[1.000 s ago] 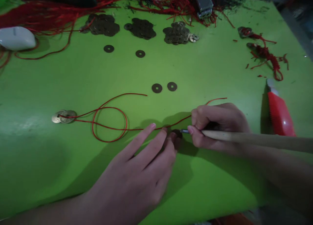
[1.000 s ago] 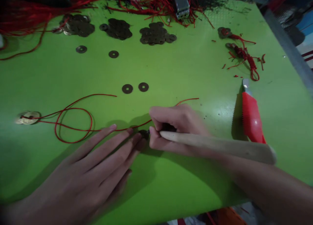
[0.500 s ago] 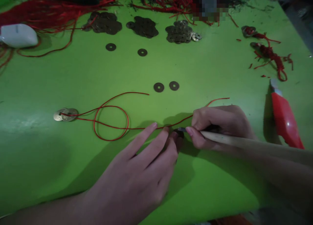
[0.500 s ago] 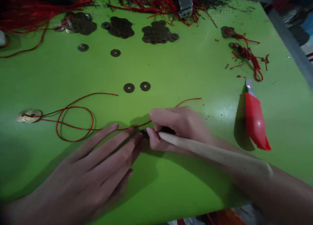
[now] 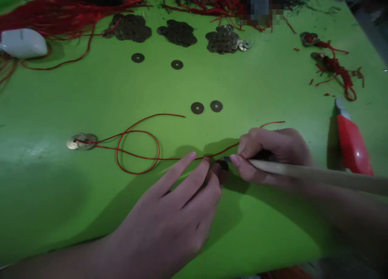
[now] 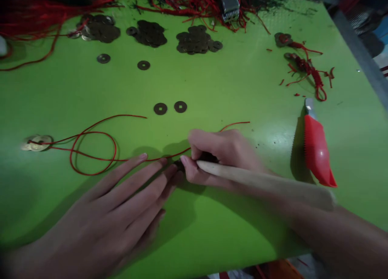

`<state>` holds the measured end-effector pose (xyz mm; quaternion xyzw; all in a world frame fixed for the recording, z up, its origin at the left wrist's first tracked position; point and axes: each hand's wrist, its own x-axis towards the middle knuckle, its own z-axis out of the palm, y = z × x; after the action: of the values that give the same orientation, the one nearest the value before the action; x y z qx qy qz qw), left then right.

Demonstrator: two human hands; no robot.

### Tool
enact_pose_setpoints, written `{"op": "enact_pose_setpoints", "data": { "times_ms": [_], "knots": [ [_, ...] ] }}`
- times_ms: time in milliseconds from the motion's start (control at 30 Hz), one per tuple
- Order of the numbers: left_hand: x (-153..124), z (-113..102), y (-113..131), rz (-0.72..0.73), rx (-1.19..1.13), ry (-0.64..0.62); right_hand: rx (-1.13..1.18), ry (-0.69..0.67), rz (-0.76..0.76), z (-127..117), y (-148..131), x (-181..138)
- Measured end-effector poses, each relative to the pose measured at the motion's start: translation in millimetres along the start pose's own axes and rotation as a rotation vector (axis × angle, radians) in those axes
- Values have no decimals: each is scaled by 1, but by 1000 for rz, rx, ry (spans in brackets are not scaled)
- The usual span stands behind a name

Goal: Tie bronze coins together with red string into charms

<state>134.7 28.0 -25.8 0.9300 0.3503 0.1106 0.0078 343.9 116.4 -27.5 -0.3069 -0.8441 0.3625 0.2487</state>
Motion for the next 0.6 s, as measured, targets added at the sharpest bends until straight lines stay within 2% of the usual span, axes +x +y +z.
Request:
{"op": "enact_pose_setpoints", "data": {
  "times_ms": [600],
  "knots": [
    [1,0,0,-13,7,15,39,10,-7,2,4,-1]
  ]
}}
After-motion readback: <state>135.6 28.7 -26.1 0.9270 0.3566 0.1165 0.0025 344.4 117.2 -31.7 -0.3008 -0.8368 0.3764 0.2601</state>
